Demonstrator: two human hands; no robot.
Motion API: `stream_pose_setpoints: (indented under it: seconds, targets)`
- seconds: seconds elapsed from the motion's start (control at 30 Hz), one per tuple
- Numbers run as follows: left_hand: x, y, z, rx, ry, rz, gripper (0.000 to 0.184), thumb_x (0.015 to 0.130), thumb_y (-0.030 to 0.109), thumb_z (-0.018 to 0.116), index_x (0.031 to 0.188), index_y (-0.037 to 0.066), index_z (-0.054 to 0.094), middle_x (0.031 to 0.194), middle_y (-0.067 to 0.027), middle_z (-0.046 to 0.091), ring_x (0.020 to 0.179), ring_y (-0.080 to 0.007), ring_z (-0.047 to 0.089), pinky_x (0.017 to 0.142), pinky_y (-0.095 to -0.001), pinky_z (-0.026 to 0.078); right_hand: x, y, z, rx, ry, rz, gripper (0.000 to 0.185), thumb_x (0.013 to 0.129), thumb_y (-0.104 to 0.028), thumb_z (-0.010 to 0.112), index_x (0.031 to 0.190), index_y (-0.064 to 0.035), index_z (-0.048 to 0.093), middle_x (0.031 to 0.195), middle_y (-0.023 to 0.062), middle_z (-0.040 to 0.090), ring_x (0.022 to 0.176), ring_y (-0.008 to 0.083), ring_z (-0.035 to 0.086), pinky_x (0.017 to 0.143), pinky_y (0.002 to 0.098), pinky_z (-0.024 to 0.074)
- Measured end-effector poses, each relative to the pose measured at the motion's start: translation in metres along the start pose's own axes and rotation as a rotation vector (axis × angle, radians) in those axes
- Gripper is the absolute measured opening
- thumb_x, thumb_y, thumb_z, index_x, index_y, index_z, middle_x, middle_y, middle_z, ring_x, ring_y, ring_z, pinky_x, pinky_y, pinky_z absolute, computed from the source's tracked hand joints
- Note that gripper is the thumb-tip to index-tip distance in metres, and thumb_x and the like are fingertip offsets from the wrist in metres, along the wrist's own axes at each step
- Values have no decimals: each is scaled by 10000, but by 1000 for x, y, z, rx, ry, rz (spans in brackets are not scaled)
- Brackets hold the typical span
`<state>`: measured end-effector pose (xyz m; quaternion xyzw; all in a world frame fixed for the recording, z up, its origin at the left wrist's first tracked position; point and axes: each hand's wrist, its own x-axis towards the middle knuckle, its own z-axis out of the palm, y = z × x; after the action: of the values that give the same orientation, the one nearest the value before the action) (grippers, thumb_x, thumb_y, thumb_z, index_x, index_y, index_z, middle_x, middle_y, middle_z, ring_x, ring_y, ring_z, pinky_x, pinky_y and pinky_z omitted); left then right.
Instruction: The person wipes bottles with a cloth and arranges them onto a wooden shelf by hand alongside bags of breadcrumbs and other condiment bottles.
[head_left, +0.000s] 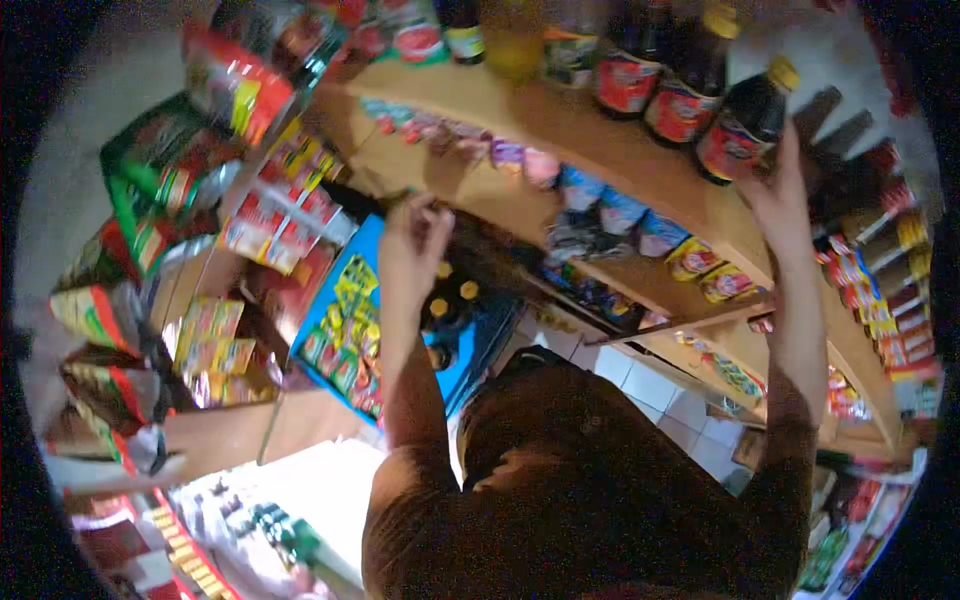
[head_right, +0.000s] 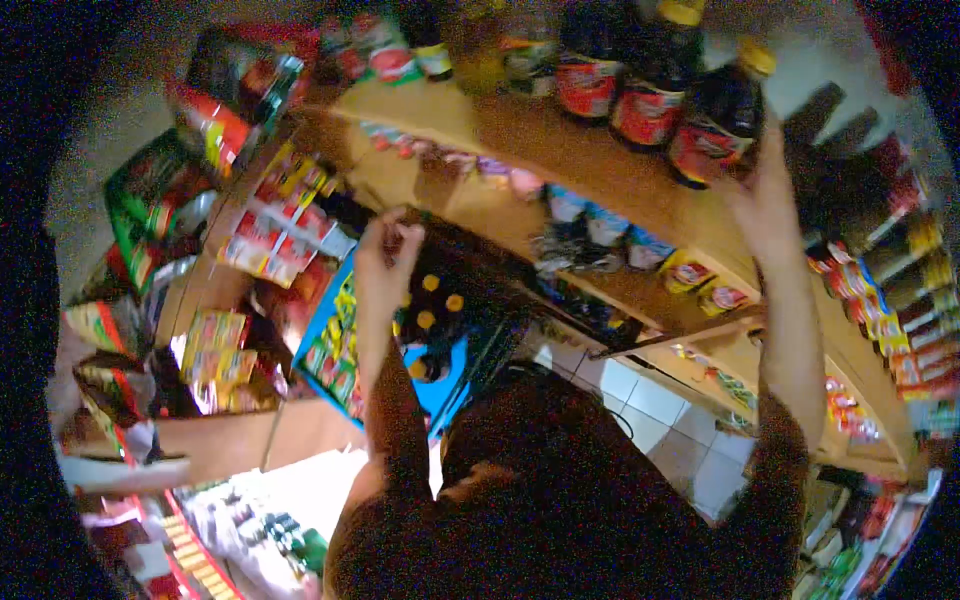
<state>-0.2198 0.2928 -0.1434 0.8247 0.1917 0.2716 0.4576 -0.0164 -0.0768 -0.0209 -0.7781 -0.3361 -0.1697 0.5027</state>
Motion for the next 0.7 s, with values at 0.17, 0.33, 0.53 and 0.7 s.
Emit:
stream_pose_setpoints:
  seconds: [0.17,0.33,0.53,0.7]
  targets:
    - [32,-115,-30,754,-54,-74,450,889,393,720,1227,103,655,1139,-184,674,1041,-342,678,889,-463,553,3,6,-3,-66,-32,-29,786,889,-73,753,1541,-46,315,1395,98,549,1262,197,535,1061,340,428]
    - [23,-188,-6,766,-379,0,545,832,492,743,1187,90,645,1241,-185,658,1144,-358,647,935,-465,552,1,4,-2,-59,-49,33,798,899,-147,770,1527,-11,296,1388,140,535,1245,230,560,1069,375,454]
    - [45,-265,-7,732,-509,96,409,917,421,664,1103,59,622,1084,-236,688,994,-424,673,826,-513,546,0,6,-1,-105,-59,-4,763,927,-167,741,1531,-22,300,1375,140,537,1246,217,545,1056,373,446]
    - [43,-183,-70,495,-75,-12,443,1007,470,542,1035,31,595,911,-232,674,882,-443,656,768,-504,519,1,5,-6,-120,87,-24,746,1009,-330,616,1578,-26,243,1436,173,490,1291,263,501,1103,391,390]
